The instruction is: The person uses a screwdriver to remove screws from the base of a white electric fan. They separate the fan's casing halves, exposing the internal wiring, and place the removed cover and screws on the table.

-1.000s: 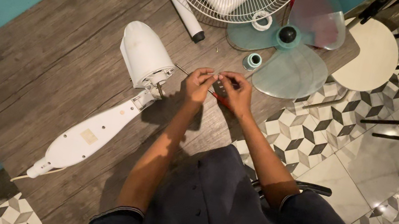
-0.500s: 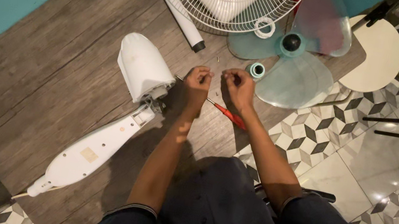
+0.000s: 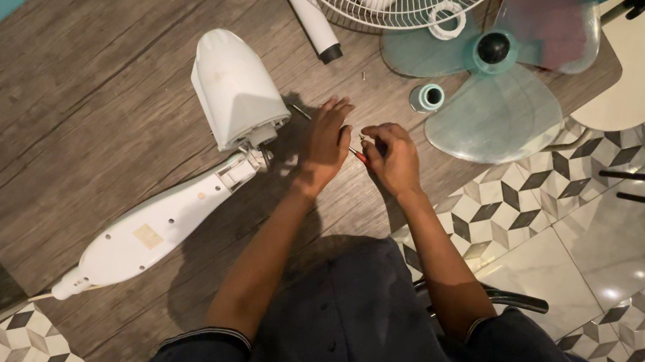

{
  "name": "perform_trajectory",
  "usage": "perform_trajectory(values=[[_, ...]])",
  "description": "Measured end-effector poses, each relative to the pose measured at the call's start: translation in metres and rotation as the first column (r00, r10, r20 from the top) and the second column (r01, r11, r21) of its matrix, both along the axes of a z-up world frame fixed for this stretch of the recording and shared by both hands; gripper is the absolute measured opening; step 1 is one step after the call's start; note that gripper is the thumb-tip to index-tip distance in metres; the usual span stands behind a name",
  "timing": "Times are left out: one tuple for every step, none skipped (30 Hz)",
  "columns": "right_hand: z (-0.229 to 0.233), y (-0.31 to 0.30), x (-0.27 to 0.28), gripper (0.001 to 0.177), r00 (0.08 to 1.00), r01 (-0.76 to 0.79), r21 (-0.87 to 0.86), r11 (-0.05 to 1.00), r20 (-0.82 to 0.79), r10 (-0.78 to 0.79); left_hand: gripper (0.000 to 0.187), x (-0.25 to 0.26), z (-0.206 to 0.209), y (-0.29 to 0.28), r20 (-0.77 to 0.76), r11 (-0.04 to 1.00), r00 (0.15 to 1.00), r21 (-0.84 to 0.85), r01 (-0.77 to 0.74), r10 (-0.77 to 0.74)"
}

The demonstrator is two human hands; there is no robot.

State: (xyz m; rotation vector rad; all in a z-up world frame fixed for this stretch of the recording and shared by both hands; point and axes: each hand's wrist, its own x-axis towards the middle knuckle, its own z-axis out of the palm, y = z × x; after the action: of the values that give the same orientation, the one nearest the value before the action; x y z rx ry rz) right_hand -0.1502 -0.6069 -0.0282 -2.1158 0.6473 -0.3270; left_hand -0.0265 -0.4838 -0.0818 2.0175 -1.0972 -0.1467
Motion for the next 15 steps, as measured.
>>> perform_trajectory(values=[[0.000,0.001,0.001,0.018,1.000,-0.009,-0.038,0.999,0.006,0.009,0.040,0.000,-0.001,0.002,0.030,0.998,0.999,0.055,0.011,-0.013],[-0.001,0.002,0.001,0.016,1.000,-0.017,-0.077,0.997,0.012,0.018,0.042,0.001,-0.003,0.003,0.060,0.994,0.998,0.109,0.021,-0.028],[-0.001,0.002,0.002,0.014,1.000,-0.024,-0.117,0.993,0.017,0.027,0.044,0.001,-0.005,0.003,0.088,0.986,0.995,0.162,0.029,-0.044],[-0.002,0.002,0.004,0.012,1.000,-0.012,-0.125,0.992,0.017,0.014,0.049,0.002,-0.007,0.002,0.126,0.981,0.990,0.193,0.035,-0.060],[-0.003,0.002,0.005,0.011,1.000,0.000,-0.133,0.991,0.016,0.002,0.054,0.002,-0.009,0.001,0.162,0.974,0.984,0.225,0.039,-0.077],[-0.003,0.002,0.007,0.010,1.000,0.012,-0.141,0.990,0.017,-0.010,0.059,0.003,-0.011,0.000,0.199,0.966,0.975,0.256,0.041,-0.094],[-0.004,0.000,0.010,0.010,0.999,0.031,-0.160,0.987,0.048,-0.023,0.061,0.004,-0.013,-0.001,0.214,0.965,0.972,0.258,0.038,-0.096],[-0.006,-0.002,0.013,0.011,0.996,0.049,-0.175,0.983,0.078,-0.036,0.064,0.005,-0.014,-0.001,0.227,0.964,0.969,0.262,0.035,-0.097],[-0.007,-0.004,0.016,0.011,0.993,0.068,-0.190,0.979,0.107,-0.048,0.066,0.006,-0.016,-0.002,0.239,0.963,0.966,0.266,0.032,-0.098],[-0.009,-0.008,0.023,0.010,0.991,0.093,-0.180,0.979,0.107,-0.075,0.068,0.008,-0.016,-0.005,0.238,0.964,0.967,0.265,0.030,-0.095],[-0.011,-0.012,0.031,0.010,0.989,0.118,-0.170,0.978,0.106,-0.101,0.069,0.010,-0.017,-0.008,0.236,0.964,0.967,0.264,0.028,-0.093],[-0.013,-0.014,0.037,0.010,0.986,0.144,-0.159,0.977,0.104,-0.128,0.071,0.011,-0.017,-0.010,0.233,0.964,0.968,0.264,0.027,-0.091],[-0.014,-0.016,0.041,0.010,0.984,0.159,-0.159,0.974,0.112,-0.142,0.072,0.011,-0.017,-0.011,0.241,0.962,0.966,0.273,0.022,-0.091],[-0.016,-0.017,0.046,0.010,0.980,0.173,-0.161,0.972,0.123,-0.154,0.073,0.012,-0.017,-0.013,0.253,0.959,0.963,0.282,0.015,-0.089],[-0.017,-0.019,0.050,0.010,0.977,0.187,-0.163,0.969,0.133,-0.166,0.073,0.013,-0.016,-0.015,0.264,0.957,0.961,0.290,0.008,-0.087]])
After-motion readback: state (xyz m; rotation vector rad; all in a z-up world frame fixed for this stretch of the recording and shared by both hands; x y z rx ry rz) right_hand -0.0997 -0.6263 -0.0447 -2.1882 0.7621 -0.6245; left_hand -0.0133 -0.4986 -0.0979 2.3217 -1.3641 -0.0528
